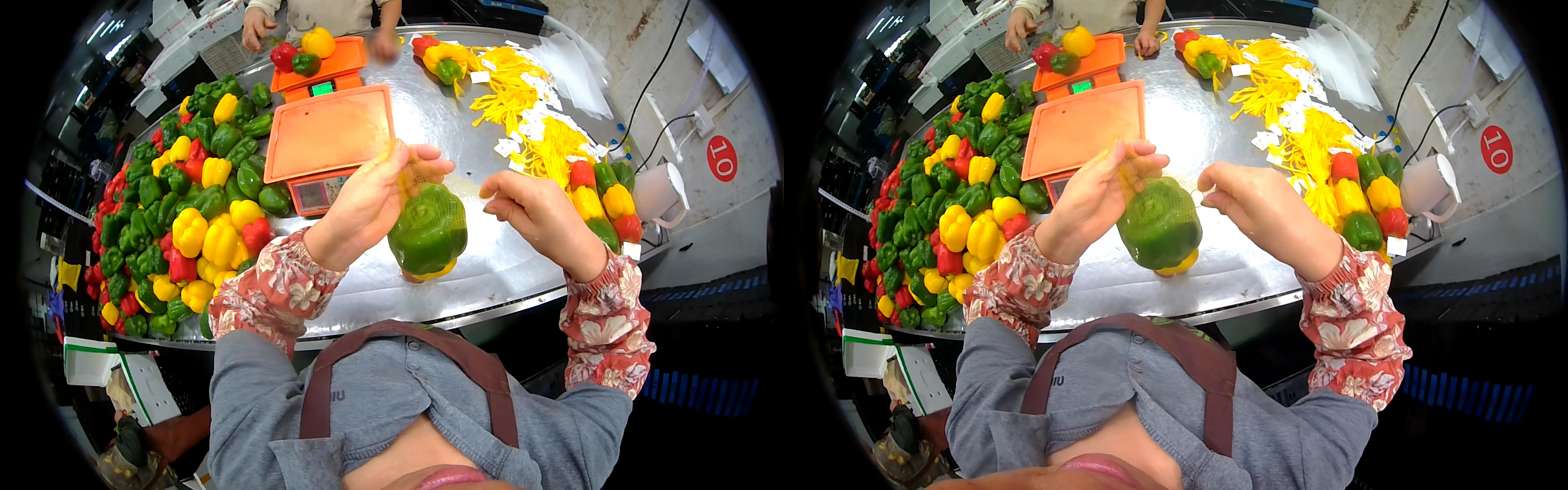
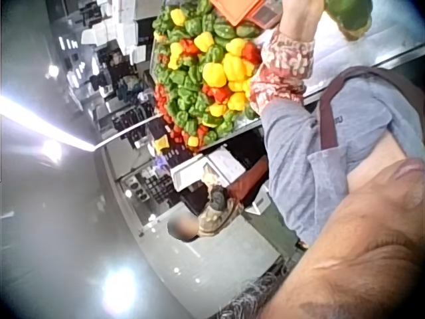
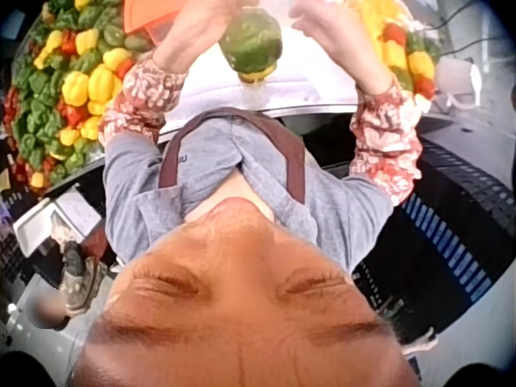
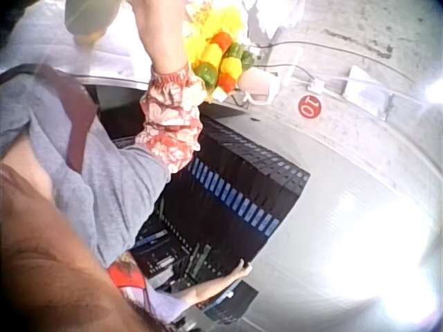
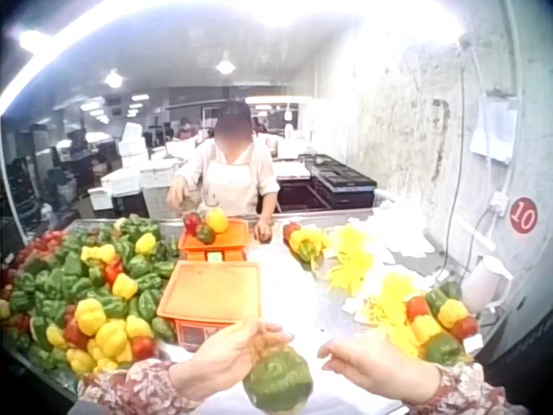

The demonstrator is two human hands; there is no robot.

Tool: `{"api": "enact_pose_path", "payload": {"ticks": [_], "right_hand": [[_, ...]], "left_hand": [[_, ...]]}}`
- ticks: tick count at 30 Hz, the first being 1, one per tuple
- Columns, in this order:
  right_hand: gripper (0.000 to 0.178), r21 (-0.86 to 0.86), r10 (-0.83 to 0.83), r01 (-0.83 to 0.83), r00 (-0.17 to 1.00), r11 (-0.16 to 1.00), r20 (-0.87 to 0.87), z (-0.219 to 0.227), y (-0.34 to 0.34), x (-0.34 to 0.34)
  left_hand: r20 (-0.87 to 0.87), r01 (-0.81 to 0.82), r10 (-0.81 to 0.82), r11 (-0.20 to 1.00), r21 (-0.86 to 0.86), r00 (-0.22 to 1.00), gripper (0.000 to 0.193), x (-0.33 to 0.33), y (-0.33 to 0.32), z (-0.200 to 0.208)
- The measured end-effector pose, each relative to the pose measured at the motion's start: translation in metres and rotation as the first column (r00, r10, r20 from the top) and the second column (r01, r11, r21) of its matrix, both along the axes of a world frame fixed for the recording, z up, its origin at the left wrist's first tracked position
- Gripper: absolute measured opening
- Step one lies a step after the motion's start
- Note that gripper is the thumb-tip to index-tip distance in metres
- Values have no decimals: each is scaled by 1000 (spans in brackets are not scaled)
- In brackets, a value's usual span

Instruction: The person stacks red, yellow, and green bell peppers vertically on a metal table. They then wrap a yellow rubber band around the stacked peppers to secure them together. The person repeats this process with multiple sets of peppers, placing the finished bundles on the table.

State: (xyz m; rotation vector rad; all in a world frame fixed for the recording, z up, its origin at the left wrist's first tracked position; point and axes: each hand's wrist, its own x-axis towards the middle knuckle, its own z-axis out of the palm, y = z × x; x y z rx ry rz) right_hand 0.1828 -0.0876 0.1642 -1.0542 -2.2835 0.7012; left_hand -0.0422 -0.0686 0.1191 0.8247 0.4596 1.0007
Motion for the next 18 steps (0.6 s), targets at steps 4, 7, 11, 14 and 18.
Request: {"api": "enact_pose_path", "payload": {"ticks": [4,7,11,14,18], "right_hand": [[17,149,87,-116,978,982,188,-1,-4,4],[19,212,136,-209,940,955,313,-8,-5,6],[24,304,-64,12,985,953,160,10,-7,2],[56,575,-147,44,980,817,134,25,-29,-18],[77,583,-103,-41,972,811,212,-3,-44,-38]], "left_hand": [[0,-105,106,991,-78,994,32,10,-10,12],[82,-32,23,994,103,996,30,12,-1,-10],[-10,-117,118,992,45,993,29,24,-9,-7],[-42,-232,231,972,-34,972,31,29,-9,-6],[-11,-297,298,951,-88,955,29,42,-13,4]]}}
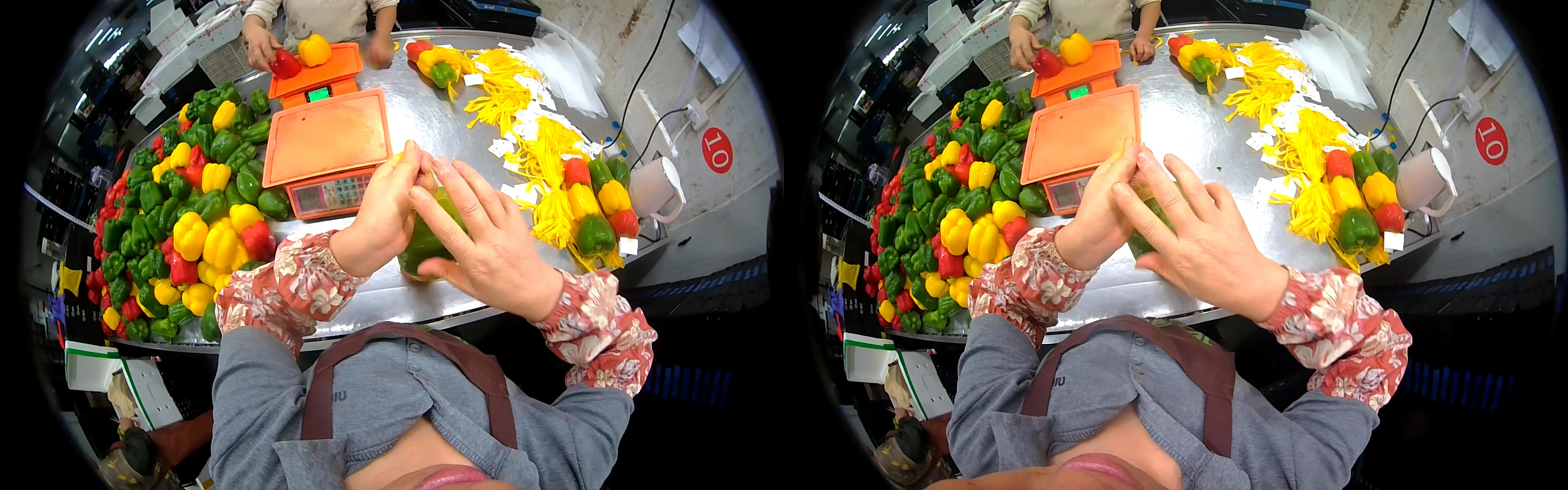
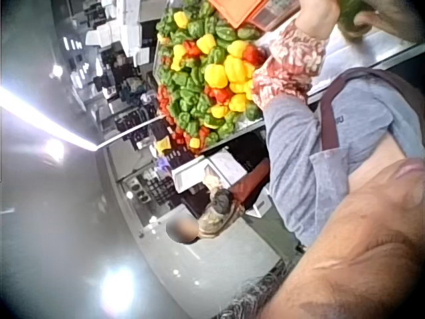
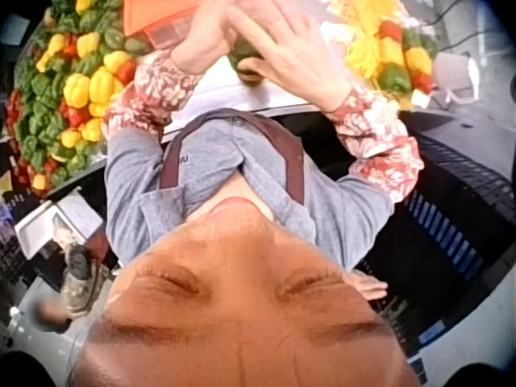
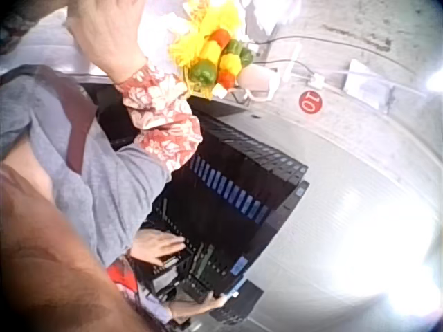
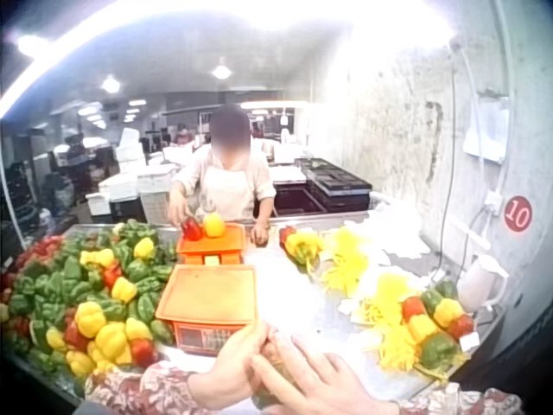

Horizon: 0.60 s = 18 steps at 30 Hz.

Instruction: The person stacks red, yellow, and green bell peppers vertically on a metal table. They then wrap a yellow rubber band around the stacked peppers to secure them together. The person repeats this process with multiple sets of peppers, placing the finished bundles on the table.

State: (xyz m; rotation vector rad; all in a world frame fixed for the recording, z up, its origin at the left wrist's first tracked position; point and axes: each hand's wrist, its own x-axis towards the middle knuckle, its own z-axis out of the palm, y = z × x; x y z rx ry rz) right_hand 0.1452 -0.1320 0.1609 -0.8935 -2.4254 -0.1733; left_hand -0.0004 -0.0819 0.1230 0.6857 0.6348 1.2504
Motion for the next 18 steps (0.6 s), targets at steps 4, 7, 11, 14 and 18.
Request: {"api": "enact_pose_path", "payload": {"ticks": [4,7,11,14,18], "right_hand": [[62,9,-41,44,972,999,-230,-9,10,-4],[42,-186,-159,103,934,977,-321,-17,27,-6],[18,-413,-109,-142,842,900,-528,-39,46,2],[14,-448,-199,-535,458,716,-866,-57,44,-2],[21,-186,-322,-852,22,489,-947,-66,42,-13]], "left_hand": [[-4,-31,31,999,-30,1000,29,4,0,-8],[45,42,-41,999,-10,998,30,2,-4,-8],[85,59,-70,991,118,994,29,-1,0,-13],[69,152,-163,979,138,984,27,-16,5,-13],[111,99,-104,994,45,988,29,-14,1,-3]]}}
